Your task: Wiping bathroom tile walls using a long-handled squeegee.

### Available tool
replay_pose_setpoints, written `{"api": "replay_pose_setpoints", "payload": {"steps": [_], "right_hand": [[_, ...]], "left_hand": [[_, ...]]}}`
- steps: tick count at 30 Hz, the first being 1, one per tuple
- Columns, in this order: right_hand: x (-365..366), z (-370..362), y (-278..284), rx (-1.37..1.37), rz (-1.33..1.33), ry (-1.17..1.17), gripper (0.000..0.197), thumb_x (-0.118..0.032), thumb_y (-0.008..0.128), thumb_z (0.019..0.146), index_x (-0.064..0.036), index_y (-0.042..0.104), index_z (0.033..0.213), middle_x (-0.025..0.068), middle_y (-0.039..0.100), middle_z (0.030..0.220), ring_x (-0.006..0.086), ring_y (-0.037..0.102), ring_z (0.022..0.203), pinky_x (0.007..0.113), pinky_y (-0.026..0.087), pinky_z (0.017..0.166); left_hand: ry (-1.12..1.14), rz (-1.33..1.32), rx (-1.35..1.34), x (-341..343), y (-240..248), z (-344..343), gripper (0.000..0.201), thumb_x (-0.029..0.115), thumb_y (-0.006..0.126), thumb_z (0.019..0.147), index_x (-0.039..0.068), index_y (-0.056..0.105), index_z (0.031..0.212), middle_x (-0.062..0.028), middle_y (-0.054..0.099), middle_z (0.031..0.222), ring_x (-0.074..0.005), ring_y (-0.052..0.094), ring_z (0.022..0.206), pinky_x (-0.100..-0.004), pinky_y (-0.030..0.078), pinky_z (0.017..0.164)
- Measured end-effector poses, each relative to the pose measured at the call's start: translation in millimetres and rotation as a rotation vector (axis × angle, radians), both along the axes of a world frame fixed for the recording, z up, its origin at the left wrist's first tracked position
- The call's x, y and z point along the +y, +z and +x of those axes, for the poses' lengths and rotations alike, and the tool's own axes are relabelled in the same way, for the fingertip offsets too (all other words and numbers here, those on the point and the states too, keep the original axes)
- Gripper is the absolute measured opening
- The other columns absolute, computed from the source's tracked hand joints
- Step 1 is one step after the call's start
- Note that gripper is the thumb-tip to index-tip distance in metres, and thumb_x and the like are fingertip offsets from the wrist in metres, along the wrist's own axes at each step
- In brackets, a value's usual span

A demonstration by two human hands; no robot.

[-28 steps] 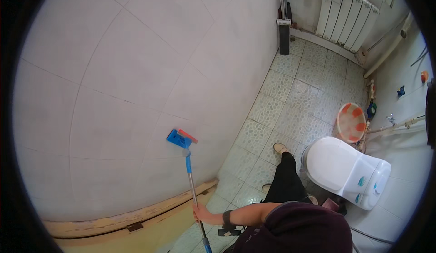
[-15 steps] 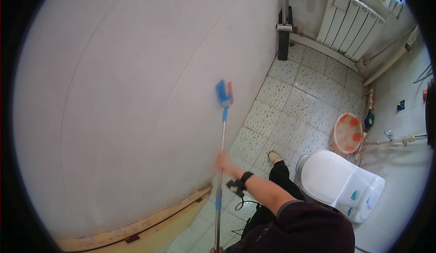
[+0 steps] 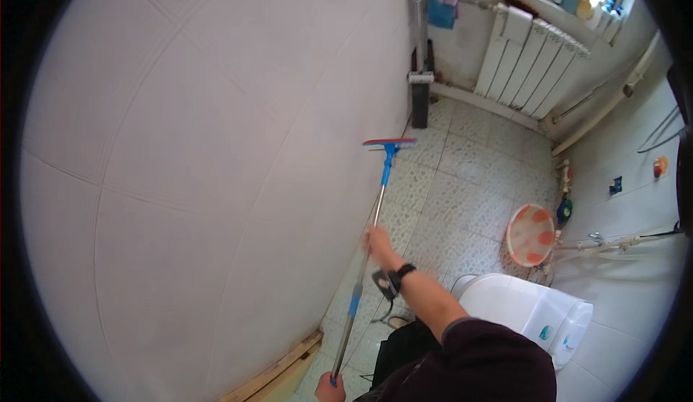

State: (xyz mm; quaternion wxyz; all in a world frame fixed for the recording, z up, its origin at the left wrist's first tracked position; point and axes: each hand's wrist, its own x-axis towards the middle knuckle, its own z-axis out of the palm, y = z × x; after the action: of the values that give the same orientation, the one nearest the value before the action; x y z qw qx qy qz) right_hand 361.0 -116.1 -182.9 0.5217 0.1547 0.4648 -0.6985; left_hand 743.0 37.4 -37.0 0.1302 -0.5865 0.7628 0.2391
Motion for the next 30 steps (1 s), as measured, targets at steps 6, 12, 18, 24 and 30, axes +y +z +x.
{"api": "replay_pose_setpoints", "payload": {"steps": [6, 12, 18, 24, 30], "right_hand": [[83.2, 4.7, 81.7, 0.209, -0.072, -0.070, 0.014, -0.019, 0.040, 0.084, -0.0082, 0.038, 0.093, 0.0046, 0.044, 0.064, 0.0154, 0.045, 0.054, 0.029, 0.039, 0.048], [119.0, 0.3, 129.0, 0.637, 0.009, -0.198, 0.017, -0.017, 0.038, 0.085, -0.0055, 0.036, 0.098, 0.0054, 0.049, 0.063, 0.0153, 0.049, 0.056, 0.027, 0.040, 0.052], [165.9, -47.5, 141.3, 0.794, 0.087, -0.459, 0.019, -0.021, 0.041, 0.085, -0.0035, 0.039, 0.091, 0.0070, 0.055, 0.066, 0.0132, 0.050, 0.057, 0.026, 0.040, 0.052], [214.1, -121.1, 108.0, 0.499, 0.134, -0.751, 0.009, -0.012, 0.043, 0.078, -0.0039, 0.040, 0.080, 0.0076, 0.047, 0.060, 0.0181, 0.051, 0.054, 0.028, 0.041, 0.047], [285.8, -173.7, -5.4, 0.411, 0.177, -0.942, 0.009, -0.002, 0.041, 0.073, 0.0044, 0.044, 0.067, 0.0150, 0.046, 0.056, 0.0283, 0.052, 0.048, 0.039, 0.047, 0.045]], "left_hand": [[-0.042, 0.042, 0.224, -25.3, -96.9, 52.8, 0.032, 0.034, 0.042, 0.081, 0.005, 0.053, 0.089, -0.0177, 0.054, 0.081, -0.0353, 0.051, 0.076, -0.0421, 0.039, 0.066], [-0.295, 0.327, 0.230, -121.4, -205.0, 24.5, 0.041, 0.041, 0.053, 0.075, 0.003, 0.054, 0.089, -0.0182, 0.057, 0.072, -0.0337, 0.049, 0.061, -0.0422, 0.041, 0.055], [-0.569, 0.479, 0.190, -159.7, -147.8, -134.7, 0.042, 0.036, 0.053, 0.074, -0.001, 0.054, 0.094, -0.0198, 0.057, 0.082, -0.0311, 0.053, 0.079, -0.0399, 0.041, 0.070], [-0.692, 0.512, 0.162, -162.6, -128.9, -200.3, 0.038, 0.029, 0.049, 0.077, 0.002, 0.053, 0.103, -0.0163, 0.057, 0.094, -0.0281, 0.054, 0.089, -0.0360, 0.041, 0.077], [-0.867, 0.513, 0.216, -156.4, -140.6, -306.0, 0.039, 0.030, 0.052, 0.077, 0.006, 0.050, 0.108, -0.0167, 0.057, 0.086, -0.0294, 0.054, 0.078, -0.0399, 0.042, 0.067]]}}
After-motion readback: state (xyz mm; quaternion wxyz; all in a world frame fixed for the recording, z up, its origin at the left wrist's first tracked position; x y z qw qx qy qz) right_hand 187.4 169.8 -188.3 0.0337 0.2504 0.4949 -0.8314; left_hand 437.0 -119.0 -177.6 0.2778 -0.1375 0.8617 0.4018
